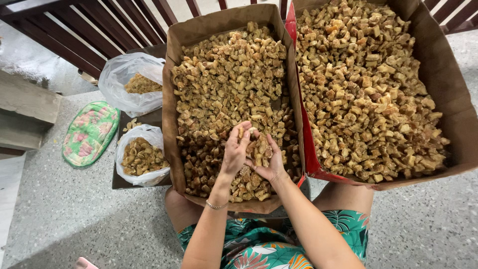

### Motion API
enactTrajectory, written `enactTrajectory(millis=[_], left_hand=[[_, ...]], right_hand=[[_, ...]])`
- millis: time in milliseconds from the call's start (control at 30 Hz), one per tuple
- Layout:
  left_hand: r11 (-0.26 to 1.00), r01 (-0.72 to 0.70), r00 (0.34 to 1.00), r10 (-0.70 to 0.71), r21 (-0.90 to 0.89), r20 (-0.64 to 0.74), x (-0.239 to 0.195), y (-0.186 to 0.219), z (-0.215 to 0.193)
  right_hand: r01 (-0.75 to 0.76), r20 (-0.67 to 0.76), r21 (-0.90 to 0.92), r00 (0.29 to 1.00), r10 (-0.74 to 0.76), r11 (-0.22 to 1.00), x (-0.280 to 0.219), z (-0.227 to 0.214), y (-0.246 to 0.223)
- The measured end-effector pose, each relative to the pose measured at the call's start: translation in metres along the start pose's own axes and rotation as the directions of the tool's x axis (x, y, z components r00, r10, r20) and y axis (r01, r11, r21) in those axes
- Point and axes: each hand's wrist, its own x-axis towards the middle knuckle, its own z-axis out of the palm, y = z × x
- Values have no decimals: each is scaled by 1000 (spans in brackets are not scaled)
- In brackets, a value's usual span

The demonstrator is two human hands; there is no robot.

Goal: The person sits on the floor with two large cardboard boxes filled with dried fruit pieces. They repeatedly scoop handfuls of the pieces from the left box, sift them through their fingers, and drop them back into the same box. Occasionally, they transfer a small amount of the pieces into a plastic bag on the floor.

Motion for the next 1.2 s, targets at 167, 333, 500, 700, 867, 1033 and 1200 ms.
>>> enactTrajectory(millis=[167, 333, 500, 700, 867, 1033, 1200], left_hand=[[854, -89, 995, 53, 513, 84, -9, -8, -3], [747, -63, 998, 58, 662, 30, -9, -9, 2], [736, -58, 997, 15, 674, 70, -7, -11, -4], [886, -57, 998, 35, 460, 56, -3, -17, -27], [962, 204, 978, -209, 183, 5, -3, -17, -31], [922, 43, 996, -69, 385, 55, -8, -21, -22], [735, -277, 961, 210, 619, 180, -10, -27, -22]], right_hand=[[16, -40, 30, 999, -15, 999, 4, -10, 1], [-36, -98, 34, 994, 39, 999, 10, -24, 4], [-121, -119, -72, 987, 112, 990, 13, -33, 7], [-157, -60, -83, 986, 153, 984, 12, -34, 7], [-129, -93, -145, 989, 117, 981, 5, -16, 6], [-113, -118, -181, 989, 92, 977, 8, -20, 6], [-94, -145, -151, 987, 72, 984, 15, -38, 8]])
